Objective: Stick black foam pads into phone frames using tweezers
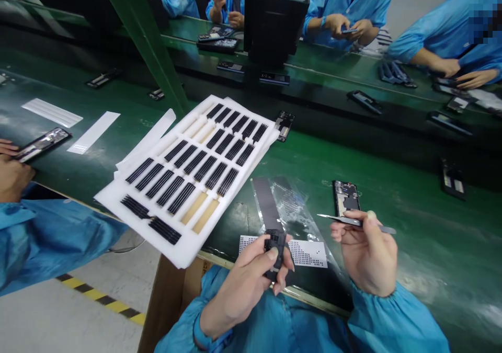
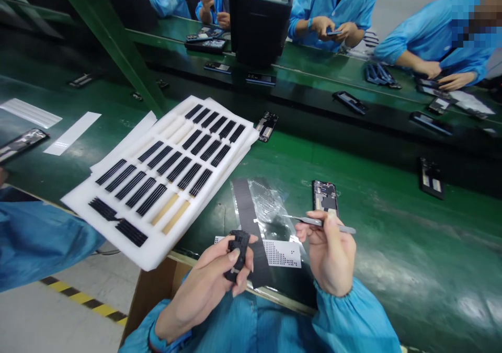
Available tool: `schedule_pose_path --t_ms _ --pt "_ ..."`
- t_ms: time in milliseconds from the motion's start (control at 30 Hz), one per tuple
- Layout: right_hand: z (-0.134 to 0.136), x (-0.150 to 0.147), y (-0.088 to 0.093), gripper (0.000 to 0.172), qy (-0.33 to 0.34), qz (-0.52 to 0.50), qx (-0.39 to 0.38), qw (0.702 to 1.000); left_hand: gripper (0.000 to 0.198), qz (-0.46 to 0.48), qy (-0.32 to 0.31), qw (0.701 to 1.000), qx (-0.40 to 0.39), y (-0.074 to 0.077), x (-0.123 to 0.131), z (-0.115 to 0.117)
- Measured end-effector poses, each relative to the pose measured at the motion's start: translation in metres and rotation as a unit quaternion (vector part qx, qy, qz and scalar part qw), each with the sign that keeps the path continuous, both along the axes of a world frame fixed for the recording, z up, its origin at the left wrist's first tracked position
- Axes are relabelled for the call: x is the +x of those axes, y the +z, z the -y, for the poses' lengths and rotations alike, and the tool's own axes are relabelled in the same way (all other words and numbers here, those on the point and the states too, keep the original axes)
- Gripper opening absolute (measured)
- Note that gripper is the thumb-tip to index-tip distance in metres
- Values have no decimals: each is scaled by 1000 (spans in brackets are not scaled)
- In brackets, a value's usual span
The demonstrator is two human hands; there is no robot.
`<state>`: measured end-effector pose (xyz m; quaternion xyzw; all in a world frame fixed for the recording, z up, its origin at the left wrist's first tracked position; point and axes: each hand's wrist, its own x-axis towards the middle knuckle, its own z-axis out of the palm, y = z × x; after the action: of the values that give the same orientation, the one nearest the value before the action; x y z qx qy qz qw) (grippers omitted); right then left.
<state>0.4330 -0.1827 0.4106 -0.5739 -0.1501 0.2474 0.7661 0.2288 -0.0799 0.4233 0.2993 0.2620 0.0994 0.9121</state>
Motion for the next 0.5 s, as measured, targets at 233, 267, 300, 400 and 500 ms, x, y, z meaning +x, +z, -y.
schedule_pose_path --t_ms 233,267,300,400,500 --pt "-35 -70 -46 38 193 55 -103 974 42 -315 35 755 574 -45 -79 2" --pt "-39 -81 -54 38 227 73 -113 965 40 -323 23 673 665 -53 -88 3" --pt "-40 -89 -62 38 245 92 -120 958 38 -321 7 591 740 -59 -93 4" --pt "-38 -100 -77 34 233 148 -134 952 42 -317 -42 410 854 -70 -93 8" --pt "-33 -98 -82 31 206 190 -148 949 50 -331 -93 354 870 -71 -82 10"
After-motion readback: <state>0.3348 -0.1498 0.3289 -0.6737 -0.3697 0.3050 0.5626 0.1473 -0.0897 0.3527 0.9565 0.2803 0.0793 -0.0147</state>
